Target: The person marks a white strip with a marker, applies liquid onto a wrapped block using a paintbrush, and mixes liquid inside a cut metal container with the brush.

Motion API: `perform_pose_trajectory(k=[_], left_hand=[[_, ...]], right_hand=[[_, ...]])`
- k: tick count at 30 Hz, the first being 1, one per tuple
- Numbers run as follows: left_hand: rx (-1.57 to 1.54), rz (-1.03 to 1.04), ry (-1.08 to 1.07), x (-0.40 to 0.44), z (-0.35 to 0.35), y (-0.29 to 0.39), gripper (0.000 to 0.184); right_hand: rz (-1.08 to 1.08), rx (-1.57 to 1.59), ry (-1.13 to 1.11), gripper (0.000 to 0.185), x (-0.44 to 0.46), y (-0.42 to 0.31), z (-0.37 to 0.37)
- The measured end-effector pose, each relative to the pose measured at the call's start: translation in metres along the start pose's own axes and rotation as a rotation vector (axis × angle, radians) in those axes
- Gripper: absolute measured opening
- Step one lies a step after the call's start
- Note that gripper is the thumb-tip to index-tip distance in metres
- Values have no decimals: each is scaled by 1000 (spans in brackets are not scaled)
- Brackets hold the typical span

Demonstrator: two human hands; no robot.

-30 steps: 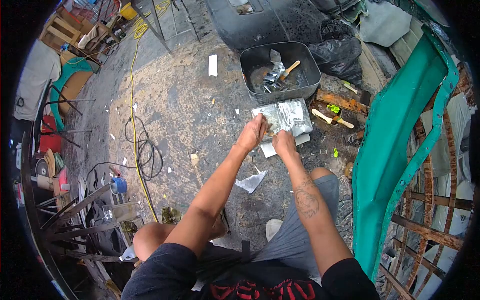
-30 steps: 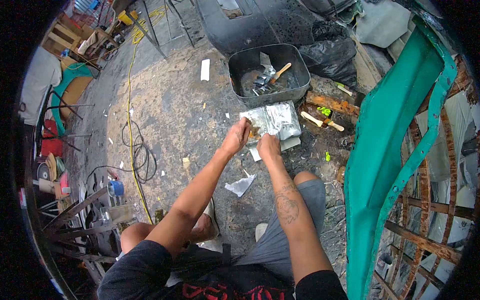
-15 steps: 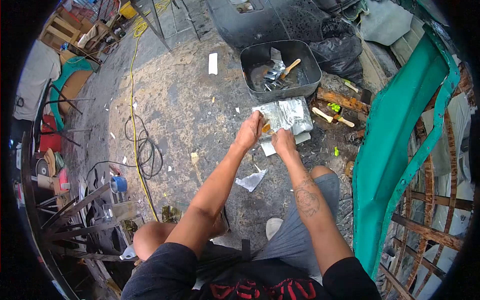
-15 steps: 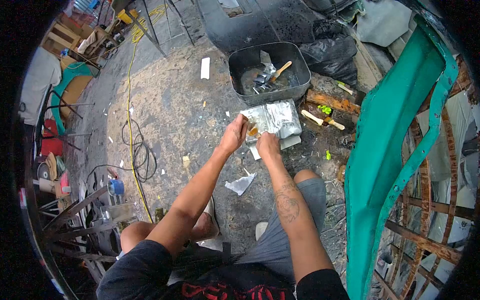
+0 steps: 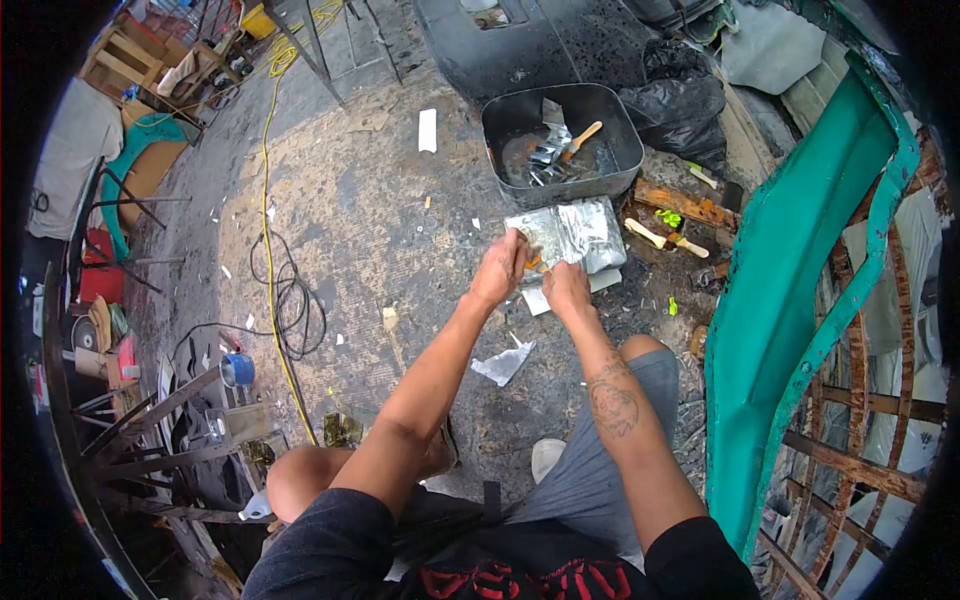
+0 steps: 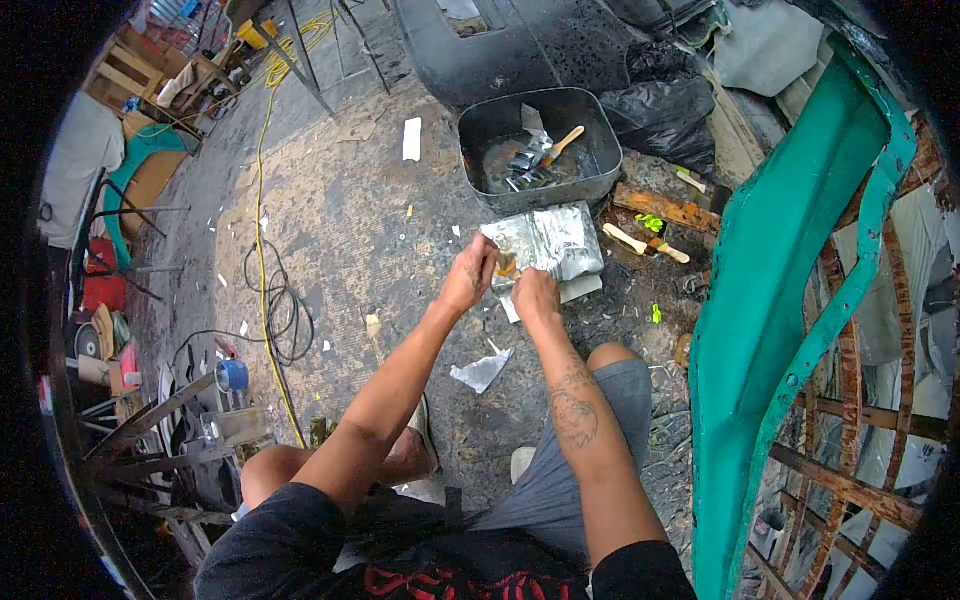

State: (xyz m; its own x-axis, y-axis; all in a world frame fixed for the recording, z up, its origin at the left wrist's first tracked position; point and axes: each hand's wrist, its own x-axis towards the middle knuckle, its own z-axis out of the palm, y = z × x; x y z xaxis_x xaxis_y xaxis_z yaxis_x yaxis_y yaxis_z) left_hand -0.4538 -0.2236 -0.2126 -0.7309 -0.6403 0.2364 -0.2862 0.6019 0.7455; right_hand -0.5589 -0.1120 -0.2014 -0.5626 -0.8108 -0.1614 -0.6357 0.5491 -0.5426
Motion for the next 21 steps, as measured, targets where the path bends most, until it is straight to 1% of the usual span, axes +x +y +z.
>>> perform_pose_trajectory(k=[2, 4, 7, 11, 13, 15, 17, 18, 21], left_hand=[[-19, 14, -35, -3, 1, -2, 11], [62, -42, 29, -1, -3, 0, 11], [-14, 10, -5, -5, 1, 0, 11], [14, -31, 48, -6, -3, 8, 10], [14, -75, -27, -7, -3, 17, 9], [32, -61, 4, -7, 3, 6, 8], [33, -22, 78, -7, 5, 0, 8], [-7, -14, 66, -8, 7, 1, 9], [6, -54, 115, -9, 5, -3, 9]], right_hand=[[-11, -29, 15, 18, -3, -1, 3], [-16, -24, 1, 18, -5, -3, 2], [-18, -34, -2, 18, 0, -3, 3], [-12, -51, -13, 17, -2, -6, 3], [-24, -58, -7, 17, 0, -4, 4], [-30, -63, -9, 17, -2, -1, 5], [-36, -5, 17, 22, -2, -1, 6], [-38, -4, 17, 22, -1, -2, 6], [-24, -11, 5, 22, -3, -2, 4]])
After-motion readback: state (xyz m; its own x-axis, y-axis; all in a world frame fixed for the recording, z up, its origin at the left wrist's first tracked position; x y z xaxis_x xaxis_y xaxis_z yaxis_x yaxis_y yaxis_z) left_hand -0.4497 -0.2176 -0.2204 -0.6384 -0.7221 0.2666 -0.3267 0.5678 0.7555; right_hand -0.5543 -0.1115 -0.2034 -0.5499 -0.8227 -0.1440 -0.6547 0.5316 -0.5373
